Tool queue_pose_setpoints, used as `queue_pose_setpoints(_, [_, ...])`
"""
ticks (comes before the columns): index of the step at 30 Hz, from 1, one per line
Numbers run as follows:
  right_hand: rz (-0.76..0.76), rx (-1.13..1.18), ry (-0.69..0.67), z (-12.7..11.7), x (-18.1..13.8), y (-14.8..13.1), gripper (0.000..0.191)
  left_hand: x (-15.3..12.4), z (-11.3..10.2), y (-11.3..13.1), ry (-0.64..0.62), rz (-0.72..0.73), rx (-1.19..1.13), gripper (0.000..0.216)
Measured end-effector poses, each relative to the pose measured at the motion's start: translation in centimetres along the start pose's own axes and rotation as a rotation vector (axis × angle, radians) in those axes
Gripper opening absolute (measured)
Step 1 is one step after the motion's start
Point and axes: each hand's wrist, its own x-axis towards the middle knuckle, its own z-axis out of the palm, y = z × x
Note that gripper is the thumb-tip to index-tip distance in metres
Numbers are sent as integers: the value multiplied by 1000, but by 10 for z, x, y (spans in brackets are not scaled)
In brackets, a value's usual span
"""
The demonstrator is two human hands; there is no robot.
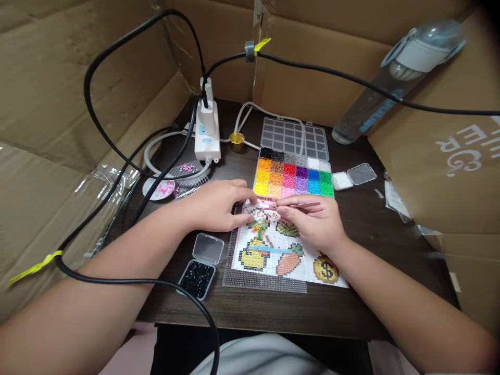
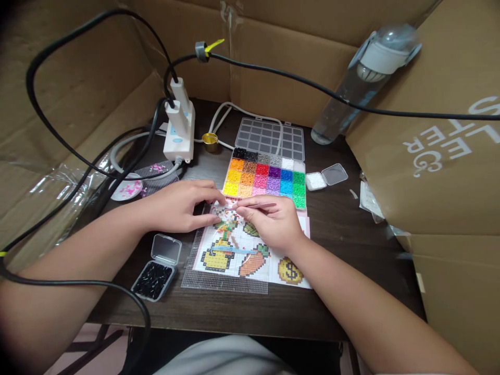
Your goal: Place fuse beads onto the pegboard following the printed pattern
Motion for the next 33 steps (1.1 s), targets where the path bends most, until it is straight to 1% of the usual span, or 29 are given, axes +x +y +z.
queue_pose_setpoints(5, [12, -28, -162, 1, -2, -3, 7, 0, 0, 0, 10, 8, -9, 38])
queue_pose_setpoints(12, [31, -55, -200, 2, -1, -1, 7, 0, 0, 1, 8, 2, -12, 38])
queue_pose_setpoints(28, [19, -64, -203, 2, -1, -1, 7, 0, -1, 1, -2, -4, -16, 37])
queue_pose_setpoints(31, [38, -35, -163, 2, -2, 0, 5, -1, -1, 1, -4, -3, -24, 38])
queue_pose_setpoints(33, [93, -9, -86, 3, -2, 0, 5, -1, -1, 1, -1, -2, -26, 38])
